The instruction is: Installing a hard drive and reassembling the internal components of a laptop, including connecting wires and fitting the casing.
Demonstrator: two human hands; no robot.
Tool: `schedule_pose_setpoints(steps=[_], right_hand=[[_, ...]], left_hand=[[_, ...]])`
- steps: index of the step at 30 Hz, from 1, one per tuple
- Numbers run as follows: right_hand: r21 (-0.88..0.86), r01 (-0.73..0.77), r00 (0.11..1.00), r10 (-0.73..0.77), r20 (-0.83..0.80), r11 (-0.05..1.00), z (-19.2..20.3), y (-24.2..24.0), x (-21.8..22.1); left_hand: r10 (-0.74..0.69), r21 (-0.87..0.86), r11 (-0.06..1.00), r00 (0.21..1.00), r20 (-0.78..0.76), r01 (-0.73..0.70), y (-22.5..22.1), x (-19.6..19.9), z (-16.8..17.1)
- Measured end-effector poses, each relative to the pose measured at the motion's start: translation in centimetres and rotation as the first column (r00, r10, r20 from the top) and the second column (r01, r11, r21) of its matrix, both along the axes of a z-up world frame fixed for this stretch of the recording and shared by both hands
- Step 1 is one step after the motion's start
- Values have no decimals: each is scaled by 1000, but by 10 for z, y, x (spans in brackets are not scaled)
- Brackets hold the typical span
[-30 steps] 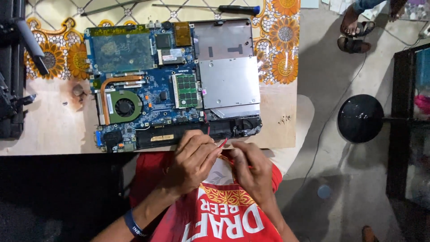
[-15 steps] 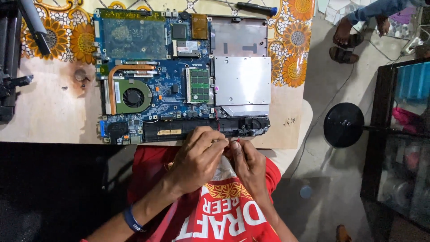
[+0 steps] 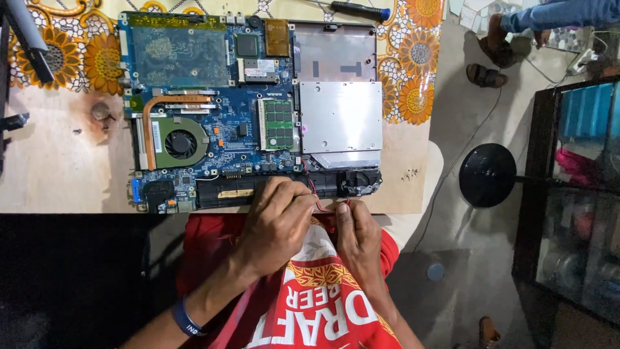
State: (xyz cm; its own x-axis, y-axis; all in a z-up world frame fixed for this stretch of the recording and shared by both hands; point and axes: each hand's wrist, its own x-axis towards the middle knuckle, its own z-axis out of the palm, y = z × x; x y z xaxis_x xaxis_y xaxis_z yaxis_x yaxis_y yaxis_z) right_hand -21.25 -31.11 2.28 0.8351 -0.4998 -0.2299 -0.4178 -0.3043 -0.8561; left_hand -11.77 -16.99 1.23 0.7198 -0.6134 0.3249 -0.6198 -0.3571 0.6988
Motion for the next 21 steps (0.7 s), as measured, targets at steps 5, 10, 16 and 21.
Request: schedule_pose_setpoints(steps=[5,10,16,21], right_hand=[[-85,15,998,-11,54,996,0,0,2],[-69,9,998,-5,63,998,-3,-1,3],[-81,22,999,-18,51,997,-5,-2,2],[101,16,989,-31,142,995,-2,-1,3]], left_hand=[[-18,-88,996,999,-32,16,-1,1,-12],[-18,-78,997,999,-43,15,-3,2,-7],[-32,-51,998,997,-67,28,-4,2,-4],[-39,-63,998,991,-126,31,-9,1,1]])
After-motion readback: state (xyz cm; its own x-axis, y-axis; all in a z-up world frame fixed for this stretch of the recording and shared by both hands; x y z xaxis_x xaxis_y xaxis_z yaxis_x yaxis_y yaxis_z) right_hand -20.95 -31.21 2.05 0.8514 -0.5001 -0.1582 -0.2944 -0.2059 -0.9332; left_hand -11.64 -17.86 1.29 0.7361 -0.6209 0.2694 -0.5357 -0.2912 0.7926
